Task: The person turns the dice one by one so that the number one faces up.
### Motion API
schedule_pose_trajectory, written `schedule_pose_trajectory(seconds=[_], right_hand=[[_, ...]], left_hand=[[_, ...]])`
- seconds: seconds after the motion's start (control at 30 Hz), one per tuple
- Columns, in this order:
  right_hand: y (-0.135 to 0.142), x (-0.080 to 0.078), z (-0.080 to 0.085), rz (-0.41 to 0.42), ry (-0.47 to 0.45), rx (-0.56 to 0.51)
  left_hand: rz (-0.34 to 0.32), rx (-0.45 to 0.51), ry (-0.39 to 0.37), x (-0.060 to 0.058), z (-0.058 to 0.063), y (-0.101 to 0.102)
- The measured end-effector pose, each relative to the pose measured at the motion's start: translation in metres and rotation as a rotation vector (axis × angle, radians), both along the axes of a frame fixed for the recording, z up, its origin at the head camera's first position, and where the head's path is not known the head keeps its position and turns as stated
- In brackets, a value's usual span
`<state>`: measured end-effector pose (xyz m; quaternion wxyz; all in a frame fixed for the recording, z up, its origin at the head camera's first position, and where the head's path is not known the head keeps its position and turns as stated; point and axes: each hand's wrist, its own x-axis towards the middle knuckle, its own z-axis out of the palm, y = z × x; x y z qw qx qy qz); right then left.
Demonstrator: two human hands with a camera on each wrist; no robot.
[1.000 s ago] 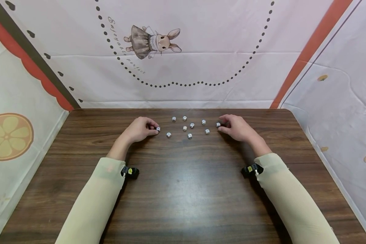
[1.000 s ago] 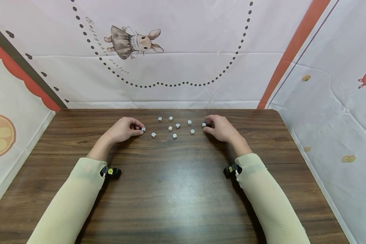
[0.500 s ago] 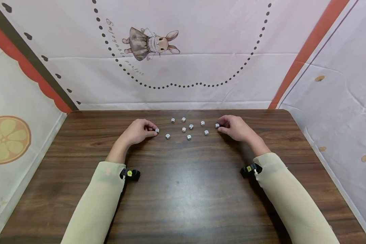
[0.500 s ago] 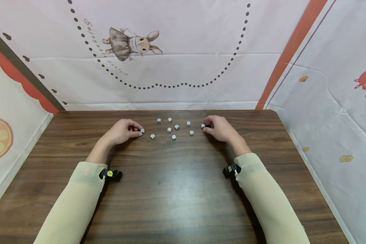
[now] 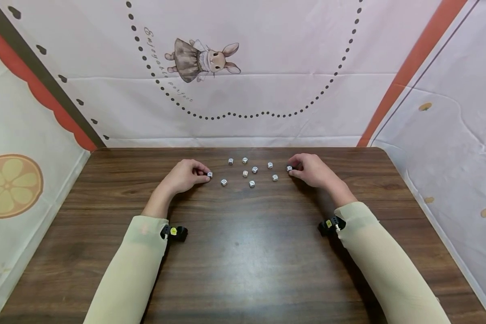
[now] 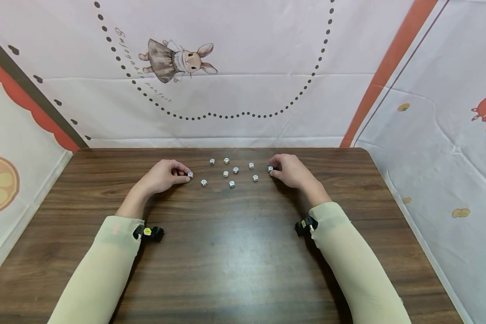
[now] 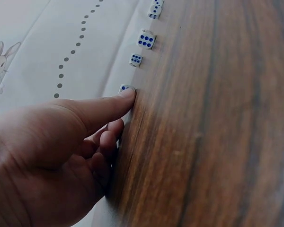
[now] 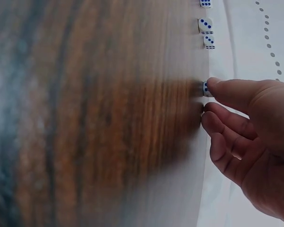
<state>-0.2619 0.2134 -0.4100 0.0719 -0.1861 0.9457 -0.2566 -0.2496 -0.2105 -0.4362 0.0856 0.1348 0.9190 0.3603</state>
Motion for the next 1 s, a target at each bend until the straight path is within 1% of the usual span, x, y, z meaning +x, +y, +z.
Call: schedule_pose_trajectory(seconds=[0.37, 0.53, 0.77, 1.0], right_hand=[[-0.0025, -0.0052, -0.0047, 0.047, 0.052, 0.055], [-0.0025, -0.0057, -0.0062, 0.052, 0.069, 0.051], [-0.0018, -0.0036, -0.0031, 0.026, 0.018, -0.020], [0.0017, -0.0029, -0.0005, 0.016, -0.018, -0.050]], left_hand=[[0.004, 0.008, -0.004, 0.0029, -0.0009, 0.0007], [0.005, 0.003, -0.009, 0.0027, -0.0003, 0.0012], [0.000, -0.008, -0.002, 0.0017, 0.0009, 0.0011], [0.001, -0.002, -0.002, 0.0022, 0.0037, 0.0013]])
